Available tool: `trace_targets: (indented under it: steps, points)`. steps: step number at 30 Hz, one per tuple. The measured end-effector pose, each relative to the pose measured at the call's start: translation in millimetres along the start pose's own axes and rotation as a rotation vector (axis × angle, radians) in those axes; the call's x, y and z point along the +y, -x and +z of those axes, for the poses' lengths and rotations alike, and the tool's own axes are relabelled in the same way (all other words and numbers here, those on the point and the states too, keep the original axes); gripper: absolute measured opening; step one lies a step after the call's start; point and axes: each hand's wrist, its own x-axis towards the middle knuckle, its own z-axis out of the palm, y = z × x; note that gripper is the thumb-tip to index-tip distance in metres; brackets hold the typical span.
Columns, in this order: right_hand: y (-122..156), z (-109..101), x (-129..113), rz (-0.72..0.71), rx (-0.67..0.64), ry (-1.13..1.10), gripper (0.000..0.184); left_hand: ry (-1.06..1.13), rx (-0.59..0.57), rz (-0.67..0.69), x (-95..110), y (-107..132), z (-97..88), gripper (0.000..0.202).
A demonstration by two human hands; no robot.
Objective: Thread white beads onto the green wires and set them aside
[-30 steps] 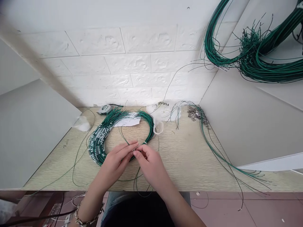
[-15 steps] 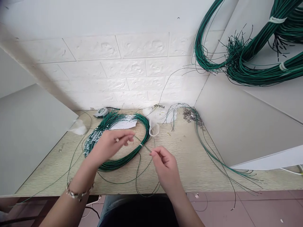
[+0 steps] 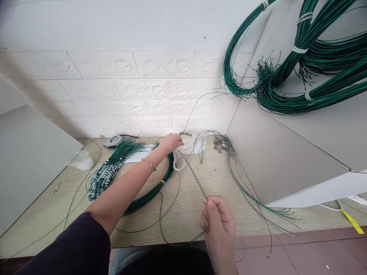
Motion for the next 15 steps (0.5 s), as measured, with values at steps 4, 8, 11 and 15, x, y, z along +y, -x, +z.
trace_targets:
  steps: [4, 8, 11, 15]
  points:
    - [3, 2, 4, 0.054, -0.030, 0.026, 0.024, -0.033, 0.019, 0.023, 5, -1, -3.2, 0.030]
    - [4, 5, 9, 0.123, -0.070, 0.011, 0.024, -0.022, 0.084, 0.058, 7, 30, -18.6, 0.040]
    - [5, 12, 12, 0.150, -0.125, -0.017, 0.024, 0.117, -0.080, 0.130, 10, 73, -36.1, 0.033]
    - [10, 26, 12, 0.135, -0.254, -0.092, 0.031, 0.334, -0.440, 0.224, 18, 142, -57.4, 0.029]
